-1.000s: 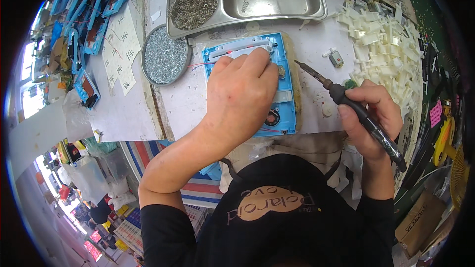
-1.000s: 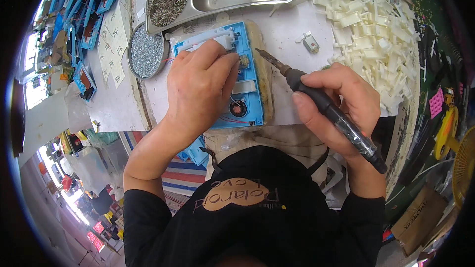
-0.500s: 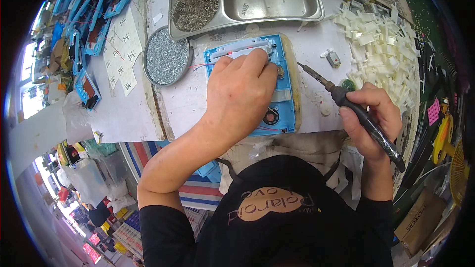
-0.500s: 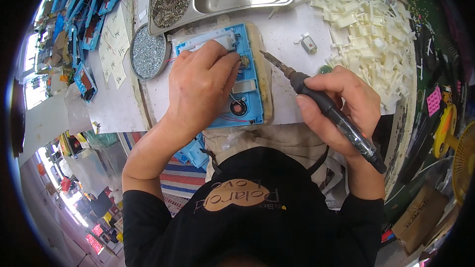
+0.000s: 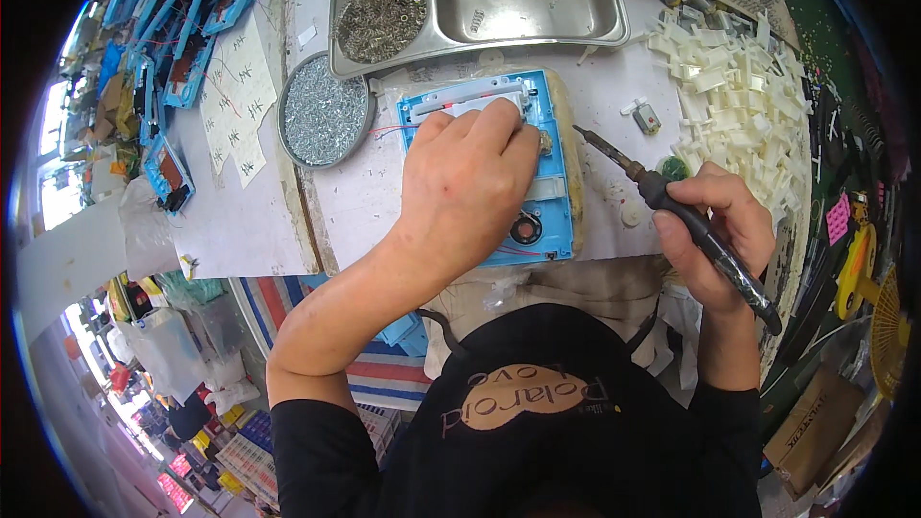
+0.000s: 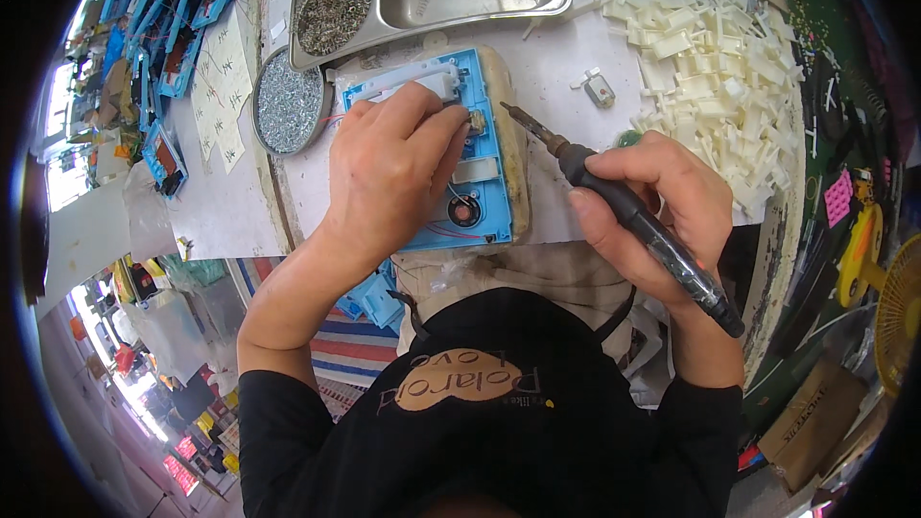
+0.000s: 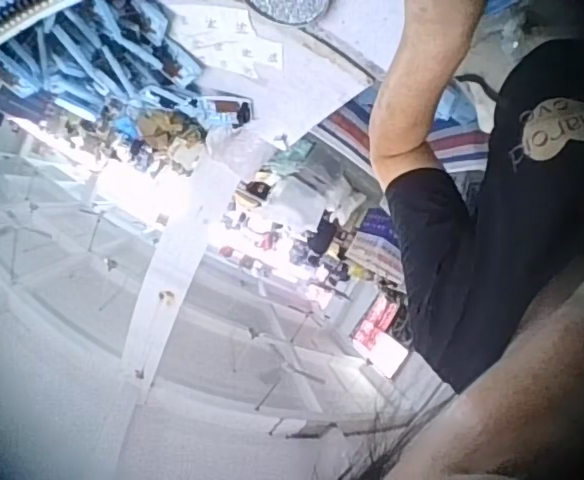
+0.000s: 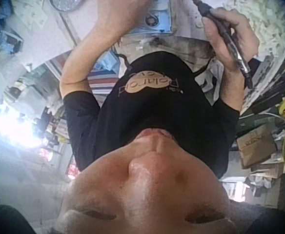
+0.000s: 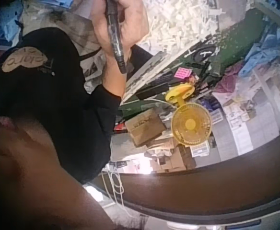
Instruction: The recorder is assembling an electronic toy, involving soldering wires to a circuit board and using a power screwdriver to secure the plastic housing.
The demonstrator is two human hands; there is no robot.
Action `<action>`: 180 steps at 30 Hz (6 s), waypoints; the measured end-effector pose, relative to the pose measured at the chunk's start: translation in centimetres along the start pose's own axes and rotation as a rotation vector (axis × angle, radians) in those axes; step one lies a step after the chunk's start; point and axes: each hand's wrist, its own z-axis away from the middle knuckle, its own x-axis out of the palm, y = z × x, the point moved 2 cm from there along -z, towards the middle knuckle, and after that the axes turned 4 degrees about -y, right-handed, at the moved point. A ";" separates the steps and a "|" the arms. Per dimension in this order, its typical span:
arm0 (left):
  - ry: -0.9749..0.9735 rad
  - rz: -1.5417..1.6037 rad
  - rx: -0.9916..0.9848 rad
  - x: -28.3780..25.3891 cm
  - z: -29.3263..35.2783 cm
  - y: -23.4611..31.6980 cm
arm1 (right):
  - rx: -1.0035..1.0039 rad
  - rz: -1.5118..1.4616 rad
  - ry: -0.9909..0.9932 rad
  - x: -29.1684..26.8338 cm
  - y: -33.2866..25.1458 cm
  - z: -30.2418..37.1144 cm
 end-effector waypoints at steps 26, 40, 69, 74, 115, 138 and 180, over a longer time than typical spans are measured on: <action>0.310 0.285 -0.220 -3.3 4.2 -4.0 | 0.142 -0.146 0.082 0.9 -1.1 0.0; 0.256 1.153 -0.644 0.0 4.5 -2.9 | 0.073 -0.246 -0.129 9.5 -1.7 -7.3; 0.229 0.882 -0.445 -0.2 3.9 -4.3 | -0.159 -0.018 -0.029 10.1 -0.8 -6.8; 0.112 1.075 -0.602 -0.9 3.8 -3.1 | -0.130 0.006 0.014 6.6 -1.7 -5.6; 0.048 1.446 -0.778 -1.3 4.0 -3.6 | -0.097 -0.097 -0.012 10.3 -1.4 -7.3; 0.175 0.774 -0.501 -0.8 3.7 -3.6 | -0.256 0.124 -0.002 7.2 -1.3 -6.2; 0.281 0.622 -0.468 0.7 3.8 -3.4 | -0.425 0.199 -0.286 5.5 -1.4 -4.6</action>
